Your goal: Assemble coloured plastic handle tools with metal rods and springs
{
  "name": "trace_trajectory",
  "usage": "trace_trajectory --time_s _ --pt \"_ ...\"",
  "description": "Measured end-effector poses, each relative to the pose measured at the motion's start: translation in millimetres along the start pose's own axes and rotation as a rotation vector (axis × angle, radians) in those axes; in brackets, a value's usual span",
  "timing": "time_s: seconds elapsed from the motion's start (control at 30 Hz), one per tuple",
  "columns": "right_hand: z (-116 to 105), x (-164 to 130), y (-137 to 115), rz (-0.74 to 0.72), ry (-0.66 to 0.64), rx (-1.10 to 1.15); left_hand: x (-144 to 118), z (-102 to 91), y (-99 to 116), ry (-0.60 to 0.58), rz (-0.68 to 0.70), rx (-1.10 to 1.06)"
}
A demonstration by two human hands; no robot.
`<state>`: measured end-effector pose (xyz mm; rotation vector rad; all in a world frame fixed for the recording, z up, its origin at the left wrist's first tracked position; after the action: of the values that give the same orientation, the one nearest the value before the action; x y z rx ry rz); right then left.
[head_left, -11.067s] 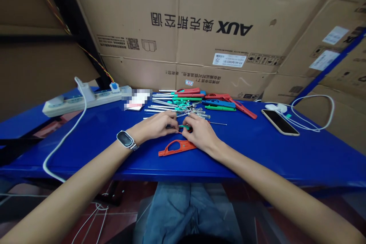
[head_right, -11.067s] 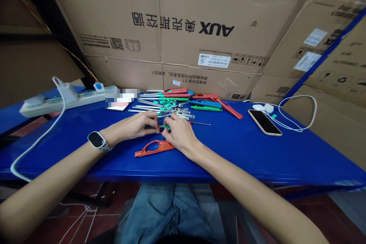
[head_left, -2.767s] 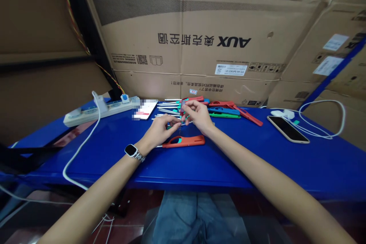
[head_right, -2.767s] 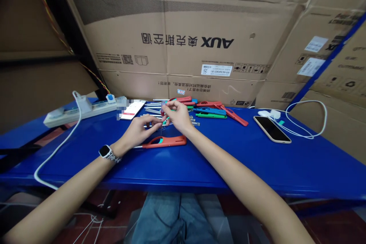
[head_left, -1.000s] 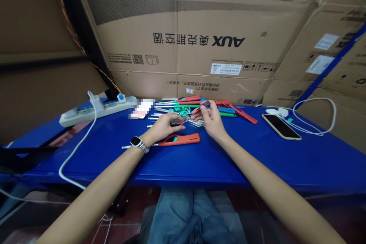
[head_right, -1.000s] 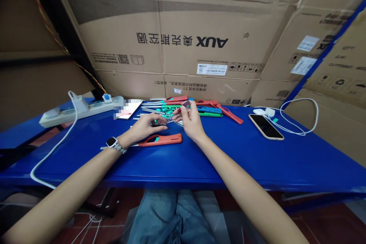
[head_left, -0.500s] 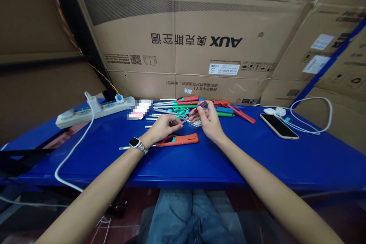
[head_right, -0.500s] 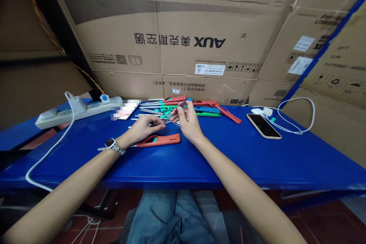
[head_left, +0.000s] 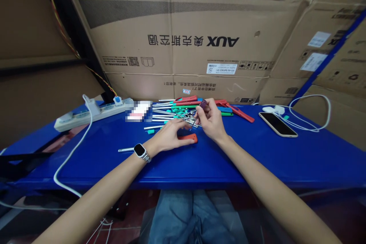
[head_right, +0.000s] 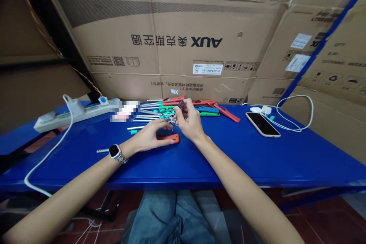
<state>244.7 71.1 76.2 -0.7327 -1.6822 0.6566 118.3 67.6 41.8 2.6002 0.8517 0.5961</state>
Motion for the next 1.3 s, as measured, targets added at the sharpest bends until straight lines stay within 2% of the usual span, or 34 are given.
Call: trace_trajectory --time_s 0.1,0.2,0.43,1.07,1.17,1.23,1.3 --pt "1 0 -4 -0.010 -0.010 -0.044 0 10.9 0 -0.119 0.000 0.040" --pt "5 -1 -7 -0.022 -0.036 -0.080 0 13.2 -5 -0.163 -0.018 0.019" --pt "12 -3 -5 -0.039 -0.072 -0.127 1 6.9 -18 -0.160 -0.091 -0.028" --pt "22 -4 0 -0.011 -0.149 -0.160 0 7.1 -19 -0.138 -0.070 -0.001" --pt "23 -4 -1 -0.008 -0.169 -0.156 -1 -0.2 -15 -0.083 -0.038 -0.010" --pt "23 -3 -2 -0.008 -0.178 -0.156 1 -17.2 -8 0.041 -0.005 -0.062" --pt "23 -3 -3 -0.008 -0.188 -0.150 3 -41.3 1 0.223 0.014 -0.149"
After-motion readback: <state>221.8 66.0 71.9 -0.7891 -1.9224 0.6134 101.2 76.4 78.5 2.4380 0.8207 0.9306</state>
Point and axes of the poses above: each hand's wrist, its own x-axis towards the middle knuckle, its own z-axis out of the palm, y = z × x, the point moved 9 cm from there along x, towards the middle knuckle, and after that the axes turned 9 degrees about -y, right-handed, at the moved point
